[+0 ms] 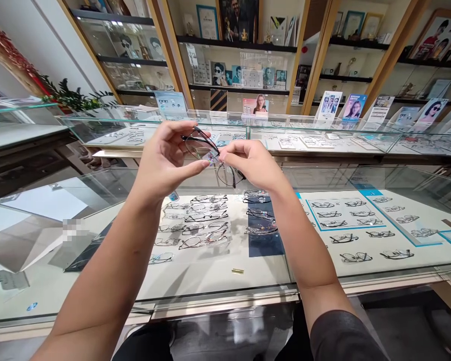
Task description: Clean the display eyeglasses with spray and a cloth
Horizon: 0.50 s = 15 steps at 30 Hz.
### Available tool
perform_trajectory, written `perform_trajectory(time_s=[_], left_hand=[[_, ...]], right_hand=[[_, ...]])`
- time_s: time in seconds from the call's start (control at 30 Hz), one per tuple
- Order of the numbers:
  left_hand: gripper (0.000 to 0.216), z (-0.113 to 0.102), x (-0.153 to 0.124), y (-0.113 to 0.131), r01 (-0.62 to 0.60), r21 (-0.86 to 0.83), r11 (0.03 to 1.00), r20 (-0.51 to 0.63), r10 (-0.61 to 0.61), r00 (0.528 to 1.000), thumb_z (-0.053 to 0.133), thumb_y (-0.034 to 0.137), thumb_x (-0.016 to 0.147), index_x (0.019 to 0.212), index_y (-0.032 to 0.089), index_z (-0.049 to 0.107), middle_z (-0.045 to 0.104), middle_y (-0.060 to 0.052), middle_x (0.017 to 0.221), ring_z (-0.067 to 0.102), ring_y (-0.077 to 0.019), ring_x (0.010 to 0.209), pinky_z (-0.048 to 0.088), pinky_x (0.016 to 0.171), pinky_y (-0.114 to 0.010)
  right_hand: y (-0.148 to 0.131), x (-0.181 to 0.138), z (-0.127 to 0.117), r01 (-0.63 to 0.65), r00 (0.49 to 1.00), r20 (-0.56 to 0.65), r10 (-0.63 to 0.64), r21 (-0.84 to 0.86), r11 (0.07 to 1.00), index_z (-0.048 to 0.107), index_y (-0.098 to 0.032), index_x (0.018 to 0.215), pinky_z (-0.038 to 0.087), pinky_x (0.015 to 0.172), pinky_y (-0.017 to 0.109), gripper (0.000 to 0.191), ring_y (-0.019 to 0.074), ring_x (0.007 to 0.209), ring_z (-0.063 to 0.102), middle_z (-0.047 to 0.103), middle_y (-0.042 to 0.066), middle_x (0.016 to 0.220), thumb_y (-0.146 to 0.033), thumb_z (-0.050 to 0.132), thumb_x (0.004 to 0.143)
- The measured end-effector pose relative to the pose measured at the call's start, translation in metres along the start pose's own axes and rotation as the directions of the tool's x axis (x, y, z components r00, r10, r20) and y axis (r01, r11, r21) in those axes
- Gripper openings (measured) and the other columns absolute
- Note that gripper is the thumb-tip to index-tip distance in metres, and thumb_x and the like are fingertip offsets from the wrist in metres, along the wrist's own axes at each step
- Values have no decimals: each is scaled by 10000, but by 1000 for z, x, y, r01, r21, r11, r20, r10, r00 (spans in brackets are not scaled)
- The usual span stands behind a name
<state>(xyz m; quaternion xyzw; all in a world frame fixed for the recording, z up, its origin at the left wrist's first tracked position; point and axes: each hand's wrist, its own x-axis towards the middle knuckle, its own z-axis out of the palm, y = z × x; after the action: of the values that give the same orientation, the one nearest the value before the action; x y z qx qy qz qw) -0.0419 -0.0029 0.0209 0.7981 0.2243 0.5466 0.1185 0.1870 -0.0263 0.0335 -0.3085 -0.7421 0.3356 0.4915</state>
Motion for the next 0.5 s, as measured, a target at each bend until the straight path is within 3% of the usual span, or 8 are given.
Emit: perform_trajectory(time_s=[0.1, 0.17, 0.27, 0.37, 0.43, 0.5], left_hand=[[756, 4, -2, 0, -16, 91, 996, -56, 21, 998, 792, 748, 862, 1430, 313, 549, 703, -136, 1400, 708, -307, 1296, 639, 963, -453], [706, 9, -5, 2, -29, 190, 981, -201, 68, 977, 769, 724, 894, 1424, 307, 558, 692, -113, 1385, 680, -310, 1312, 601, 987, -470], [449, 23, -12, 9, -8, 321, 947, -396, 142, 907, 725, 610, 968, 1258, 272, 666, 716, -70, 1127, 699, -273, 1123, 554, 938, -461], [269, 41, -18, 19, 63, 293, 954, -371, 53, 927, 670, 503, 1022, 971, 248, 742, 621, -20, 772, 621, -200, 777, 505, 758, -387], [262, 51, -20, 22, 144, 196, 970, -321, -76, 944, 674, 471, 1021, 932, 244, 770, 533, 11, 657, 522, -168, 647, 448, 659, -346], [236, 58, -21, 22, 220, 106, 970, -313, -178, 933, 703, 460, 1003, 982, 245, 798, 459, 34, 612, 452, -151, 596, 404, 616, -325]], right_hand=[[3, 1, 1, 29, 999, -30, -29, -17, 999, 749, -234, 806, 578, 869, 388, 250, 187, 897, 693, 784, 35, 949, -462, 807, 890], [7, 3, 1, 52, 996, -78, -54, -30, 998, 753, -236, 819, 588, 877, 398, 229, 194, 908, 707, 794, 42, 966, -447, 798, 895], [14, 6, 1, 71, 981, -178, -82, -66, 995, 741, -231, 813, 598, 879, 403, 226, 199, 901, 715, 804, 47, 969, -437, 782, 895], [19, 8, 4, 97, 957, -258, -129, -133, 986, 741, -227, 829, 598, 872, 402, 213, 201, 881, 716, 799, 45, 934, -422, 755, 913], [19, 7, 8, 123, 945, -275, -176, -199, 972, 749, -231, 850, 598, 892, 407, 177, 207, 909, 724, 805, 50, 978, -384, 724, 936], [17, 5, 14, 152, 936, -264, -232, -289, 945, 753, -243, 856, 594, 931, 423, 139, 223, 977, 728, 808, 56, 1042, -324, 693, 952]])
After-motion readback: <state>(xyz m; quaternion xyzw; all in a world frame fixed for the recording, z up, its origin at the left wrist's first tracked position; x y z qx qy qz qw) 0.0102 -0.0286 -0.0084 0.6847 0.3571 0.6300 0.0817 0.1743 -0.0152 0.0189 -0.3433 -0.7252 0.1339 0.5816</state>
